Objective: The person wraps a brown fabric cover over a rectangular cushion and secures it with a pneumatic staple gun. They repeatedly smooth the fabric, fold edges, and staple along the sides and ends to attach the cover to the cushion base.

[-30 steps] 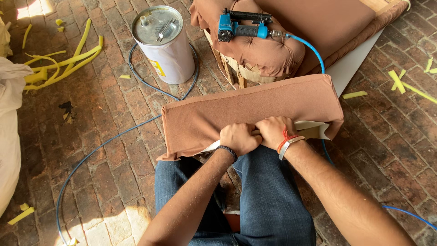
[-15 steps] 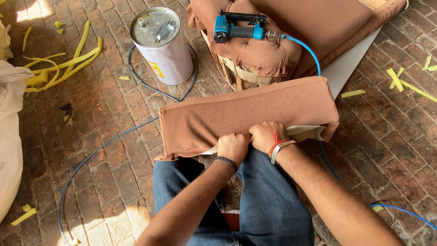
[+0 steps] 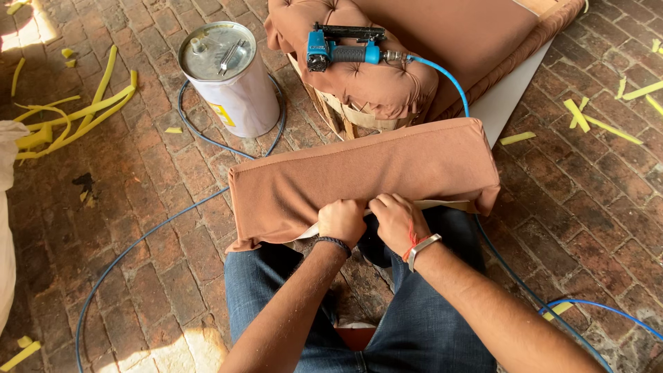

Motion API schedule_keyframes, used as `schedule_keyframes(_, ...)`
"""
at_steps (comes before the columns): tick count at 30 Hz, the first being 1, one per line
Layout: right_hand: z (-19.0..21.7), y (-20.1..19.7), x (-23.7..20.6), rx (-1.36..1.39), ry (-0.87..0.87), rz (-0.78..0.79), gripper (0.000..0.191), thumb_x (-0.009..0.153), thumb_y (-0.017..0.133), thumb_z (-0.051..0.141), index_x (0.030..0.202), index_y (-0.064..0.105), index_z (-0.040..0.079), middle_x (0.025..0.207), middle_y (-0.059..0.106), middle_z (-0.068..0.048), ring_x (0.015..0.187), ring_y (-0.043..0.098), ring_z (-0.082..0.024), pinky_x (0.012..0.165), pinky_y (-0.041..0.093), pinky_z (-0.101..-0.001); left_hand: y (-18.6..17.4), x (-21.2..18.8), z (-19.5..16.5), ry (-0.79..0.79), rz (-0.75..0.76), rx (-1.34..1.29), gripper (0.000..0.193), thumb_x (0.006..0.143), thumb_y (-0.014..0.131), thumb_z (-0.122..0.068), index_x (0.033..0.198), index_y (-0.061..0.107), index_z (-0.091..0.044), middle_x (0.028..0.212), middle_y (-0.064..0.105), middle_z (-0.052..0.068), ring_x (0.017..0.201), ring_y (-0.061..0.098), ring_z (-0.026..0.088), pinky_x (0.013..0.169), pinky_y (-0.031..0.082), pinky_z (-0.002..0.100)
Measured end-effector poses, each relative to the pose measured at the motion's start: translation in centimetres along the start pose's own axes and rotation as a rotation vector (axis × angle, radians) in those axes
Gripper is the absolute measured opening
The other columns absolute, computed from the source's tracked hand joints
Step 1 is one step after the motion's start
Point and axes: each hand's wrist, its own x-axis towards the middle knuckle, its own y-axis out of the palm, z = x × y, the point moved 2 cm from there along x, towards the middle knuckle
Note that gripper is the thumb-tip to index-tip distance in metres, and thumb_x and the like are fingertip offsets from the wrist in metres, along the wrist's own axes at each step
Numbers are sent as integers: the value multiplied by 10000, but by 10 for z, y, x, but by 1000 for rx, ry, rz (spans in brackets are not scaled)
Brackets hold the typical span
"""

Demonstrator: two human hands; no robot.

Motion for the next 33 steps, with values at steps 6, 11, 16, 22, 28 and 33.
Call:
schedule_keyframes(6,-12,11,16,-45,146,375,255,851,569,40,1098,627,21,1046,691,-150,960,696,-299,895,564,-416,-12,-3,0,-4,116,-71,431,812,613,-190,1216,588,-40,836,739,162,769,746,323,652,598,432)
schedule_keyframes(11,-9,3,24,-80,93,400,591,609,709,150,1175,645,-8,1122,725,-199,908,734,-338,849,567,-455,5,-2,11,194,53,60,315,851,571,-160,1128,630,-21,899,724,162,737,745,292,639,611,415)
schedule_keyframes(16,0,-2,21,-171,225,440,159,848,667,216,968,767,190,990,779,-80,913,760,-289,847,597,-452,4,-2,14,123,104,-35,292,923,505,-185,1114,711,-108,849,752,127,730,746,299,689,603,449)
schedule_keyframes(22,8,-7,9,-175,229,343,133,913,629,232,919,748,176,958,764,-86,915,744,-326,778,595,-485,-25,-27,-2,89,207,-36,371,764,686,-432,932,745,-107,749,731,163,714,737,317,693,589,433)
schedule_keyframes(28,11,5,-12,-165,290,365,164,892,581,160,922,740,188,963,757,-49,898,748,-298,755,601,-464,-9,-43,-9,54,129,52,210,743,637,-241,878,778,-163,791,749,116,756,741,280,676,582,409)
schedule_keyframes(33,7,20,-27,-170,308,182,136,858,594,136,855,723,179,903,733,-31,872,734,-296,711,596,-455,14,-43,-10,112,141,62,192,803,624,-227,920,766,-171,812,762,93,771,752,258,670,594,412)
